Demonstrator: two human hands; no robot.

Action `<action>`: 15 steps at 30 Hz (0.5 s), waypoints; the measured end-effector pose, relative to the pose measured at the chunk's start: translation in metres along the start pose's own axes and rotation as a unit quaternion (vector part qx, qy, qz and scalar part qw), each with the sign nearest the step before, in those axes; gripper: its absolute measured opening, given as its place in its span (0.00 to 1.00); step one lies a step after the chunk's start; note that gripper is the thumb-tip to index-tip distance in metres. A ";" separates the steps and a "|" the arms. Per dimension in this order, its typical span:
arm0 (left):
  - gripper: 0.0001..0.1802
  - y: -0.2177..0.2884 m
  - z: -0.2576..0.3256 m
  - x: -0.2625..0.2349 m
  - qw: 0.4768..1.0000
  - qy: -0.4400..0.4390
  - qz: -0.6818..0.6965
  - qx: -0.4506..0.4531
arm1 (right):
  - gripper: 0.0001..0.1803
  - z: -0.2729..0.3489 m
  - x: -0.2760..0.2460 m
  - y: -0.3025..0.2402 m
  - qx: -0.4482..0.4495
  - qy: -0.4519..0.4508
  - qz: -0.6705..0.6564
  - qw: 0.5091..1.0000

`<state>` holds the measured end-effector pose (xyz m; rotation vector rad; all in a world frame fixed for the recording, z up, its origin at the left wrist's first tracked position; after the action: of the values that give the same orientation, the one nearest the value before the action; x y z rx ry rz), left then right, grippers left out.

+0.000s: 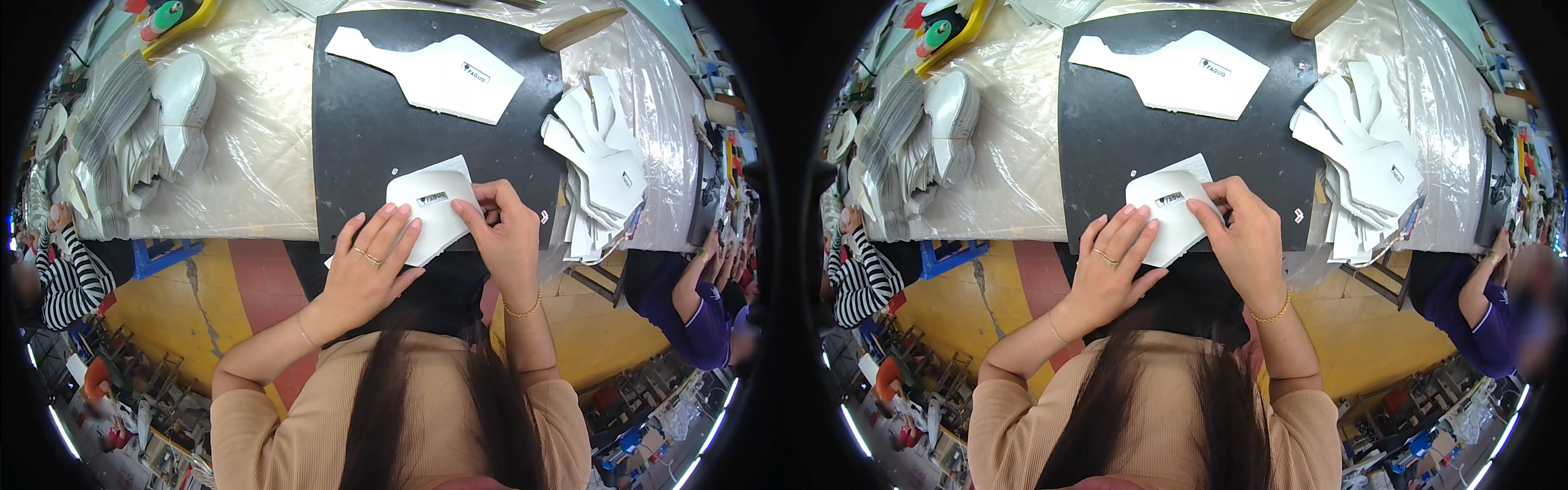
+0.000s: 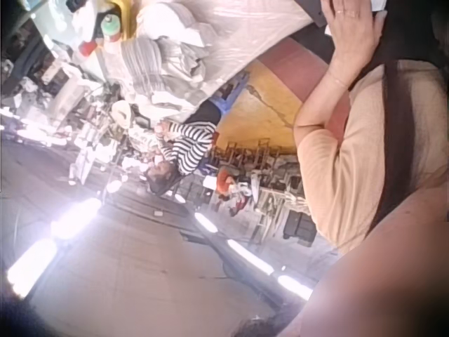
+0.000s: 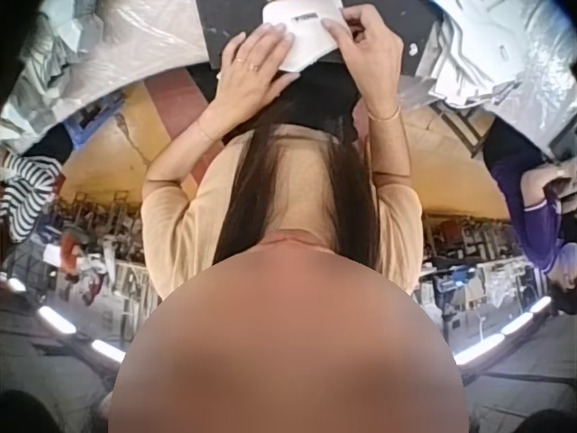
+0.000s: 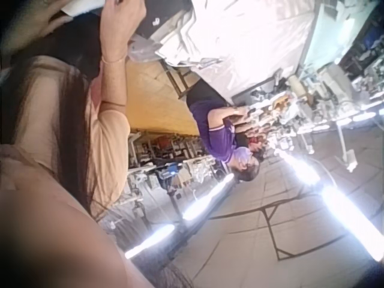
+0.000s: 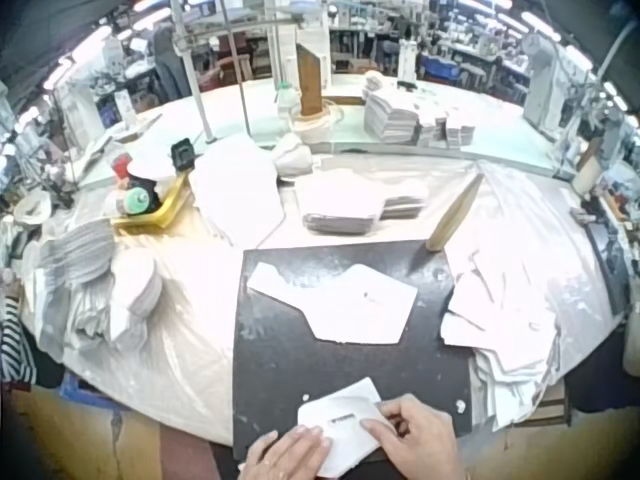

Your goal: The person repeatedly picks up white paper cutouts, folds them in half, and places them into a growing stack on the table. The person handles the paper parts one at a time, folding each piece and stacking it with the others.

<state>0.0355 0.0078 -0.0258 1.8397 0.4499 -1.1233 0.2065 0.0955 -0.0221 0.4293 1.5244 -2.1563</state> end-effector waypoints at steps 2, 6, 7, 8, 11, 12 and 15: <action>0.30 -0.011 -0.006 -0.012 0.996 0.049 0.066 -0.019 | 0.08 0.003 -0.001 -0.007 -0.075 0.010 0.004 0.997; 0.17 -0.049 -0.035 -0.038 0.981 0.126 0.144 -0.028 | 0.09 0.016 0.001 -0.019 -0.184 0.025 0.043 0.982; 0.16 -0.057 -0.046 -0.043 0.985 0.103 0.138 0.008 | 0.10 0.018 0.002 -0.020 -0.195 0.027 0.047 0.979; 0.14 -0.065 -0.057 -0.041 0.986 0.057 0.155 0.009 | 0.12 0.020 0.003 -0.021 -0.207 0.029 0.044 0.977; 0.10 -0.076 -0.081 -0.039 0.982 -0.054 0.183 0.010 | 0.15 0.025 0.004 -0.024 -0.245 0.022 0.058 0.967; 0.10 -0.077 -0.087 -0.038 0.981 -0.072 0.181 0.008 | 0.16 0.027 0.005 -0.024 -0.251 0.018 0.065 0.966; 0.17 -0.076 -0.104 -0.032 0.977 -0.139 0.159 -0.009 | 0.16 0.034 0.007 -0.022 -0.268 0.003 0.066 0.961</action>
<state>0.0201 0.1398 -0.0194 1.6346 0.0021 -1.1260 0.1890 0.0685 0.0037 0.3338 1.9339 -1.5539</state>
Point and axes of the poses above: each hand's wrist, its own z-axis away from the middle knuckle, its own x-axis out of the palm, y = z × x, the point moved 6 cm from there along -z, towards the middle knuckle, and after that the axes turned 13 degrees about x, right-handed, at the moved point
